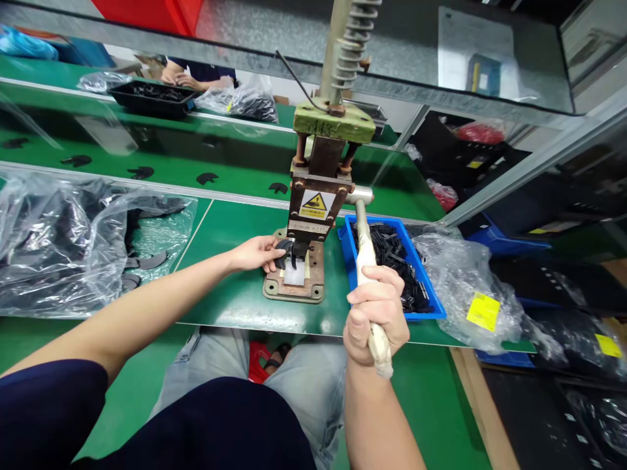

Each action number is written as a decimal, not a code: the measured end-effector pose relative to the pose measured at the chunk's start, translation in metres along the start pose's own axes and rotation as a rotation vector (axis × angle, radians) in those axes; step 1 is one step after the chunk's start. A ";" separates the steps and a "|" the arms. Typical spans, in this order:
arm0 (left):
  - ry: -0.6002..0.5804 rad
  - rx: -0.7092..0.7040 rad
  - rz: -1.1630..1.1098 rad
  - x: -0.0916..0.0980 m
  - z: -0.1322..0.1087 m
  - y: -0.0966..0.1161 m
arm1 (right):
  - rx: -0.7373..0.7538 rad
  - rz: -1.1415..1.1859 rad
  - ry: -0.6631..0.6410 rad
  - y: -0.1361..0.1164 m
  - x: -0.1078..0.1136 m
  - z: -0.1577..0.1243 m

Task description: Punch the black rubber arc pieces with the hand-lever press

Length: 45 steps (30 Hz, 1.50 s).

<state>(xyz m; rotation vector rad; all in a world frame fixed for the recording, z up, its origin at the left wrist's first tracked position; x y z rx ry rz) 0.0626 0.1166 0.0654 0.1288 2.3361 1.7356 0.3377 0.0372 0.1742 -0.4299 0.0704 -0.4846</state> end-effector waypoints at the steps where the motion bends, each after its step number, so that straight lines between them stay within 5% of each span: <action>1: 0.017 0.007 0.015 -0.001 -0.001 0.001 | 0.001 -0.002 0.005 0.000 0.000 0.000; 17: 0.060 0.299 -0.016 -0.010 -0.002 0.021 | 0.034 -0.017 0.092 -0.002 -0.010 0.003; 22: 0.068 0.296 -0.118 -0.014 -0.003 0.019 | 0.101 0.072 0.142 -0.018 -0.020 0.071; 25: 0.078 0.238 -0.192 -0.016 -0.011 0.014 | 0.028 0.070 -0.020 -0.019 -0.026 0.123; 27: 0.084 0.171 -0.236 -0.015 -0.023 0.011 | 0.026 0.013 -0.077 -0.012 -0.024 0.134; 31: 0.037 0.006 -0.251 -0.012 -0.062 0.013 | -0.047 -0.224 -0.018 0.014 -0.014 0.068; 37: -0.058 -0.104 -0.226 -0.026 -0.120 0.030 | -0.437 -0.004 -0.694 0.010 -0.037 -0.086; 40: -0.097 -0.087 -0.183 -0.039 -0.135 0.034 | -0.484 0.092 -0.712 -0.005 -0.049 -0.107; 45: -0.118 -0.079 -0.150 -0.052 -0.147 0.034 | -0.460 0.080 -0.625 -0.020 -0.053 -0.104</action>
Point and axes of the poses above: each hand's wrist, its own z-axis towards the middle knuckle, its own x-axis out of the back of the hand, y = z × x, the point moved 2 cm from there along z, towards the middle knuckle, and after that the axes turned 13 degrees about -z, right-handed, at the moved point
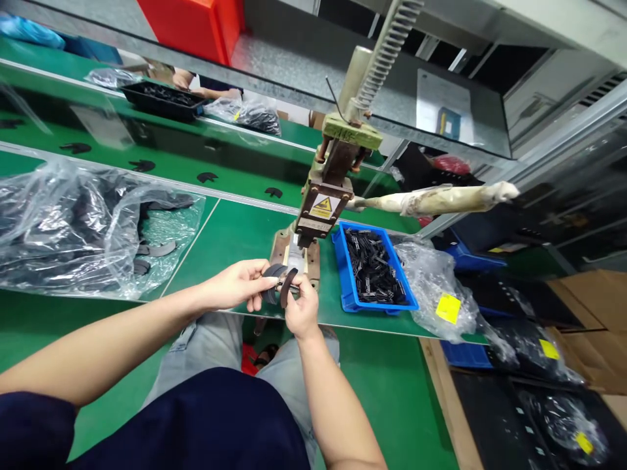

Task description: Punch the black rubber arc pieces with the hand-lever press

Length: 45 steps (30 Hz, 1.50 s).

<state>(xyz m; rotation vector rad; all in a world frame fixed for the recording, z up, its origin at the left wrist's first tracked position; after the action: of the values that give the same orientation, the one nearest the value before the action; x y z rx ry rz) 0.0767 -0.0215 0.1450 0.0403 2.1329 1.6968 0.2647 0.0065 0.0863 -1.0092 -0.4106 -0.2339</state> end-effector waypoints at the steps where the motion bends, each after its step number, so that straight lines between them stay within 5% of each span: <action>1: -0.007 0.009 -0.014 -0.001 0.000 0.000 | 0.009 -0.003 0.015 -0.002 0.001 -0.001; 7: -0.056 0.132 -0.146 -0.005 0.004 -0.002 | 0.075 -0.081 0.054 -0.010 0.006 -0.011; 16: -0.127 0.137 0.094 0.005 0.014 0.013 | 0.270 -0.362 0.022 -0.015 0.022 -0.009; 18: -0.041 0.059 0.184 0.009 0.011 0.013 | 0.325 -0.427 -0.041 -0.017 0.027 -0.006; 22: 0.241 -0.386 0.559 0.006 -0.002 0.019 | 0.396 -0.530 -0.104 -0.020 0.035 -0.002; 25: 0.163 -0.530 0.729 -0.006 -0.006 0.017 | 0.434 -0.574 -0.107 -0.022 0.036 0.000; 33: 0.207 -0.336 0.374 -0.005 0.009 -0.004 | 0.503 -0.586 -0.062 -0.028 0.047 0.001; 37: -0.012 -0.199 0.128 -0.008 0.007 -0.009 | 0.548 -0.503 -0.083 -0.036 0.062 0.000; 39: -0.082 -0.294 0.260 -0.008 0.004 -0.009 | 0.456 -0.402 -0.126 -0.040 0.066 -0.001; 45: -0.182 -0.869 0.787 0.003 0.002 -0.012 | -0.215 -0.032 -0.267 -0.031 0.071 0.004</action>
<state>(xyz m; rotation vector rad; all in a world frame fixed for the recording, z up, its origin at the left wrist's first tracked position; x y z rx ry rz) 0.0774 -0.0214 0.1327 0.8189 1.1270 2.7779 0.3155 -0.0062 0.1431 -1.2514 -0.6552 -0.1746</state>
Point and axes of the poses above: each hand's wrist, its own z-axis towards the middle knuckle, its own x-axis out of the back of the hand, y = z × x, the point moved 2 cm from there along z, towards the middle knuckle, and after that the axes turned 13 degrees about -z, right-handed, at the moved point
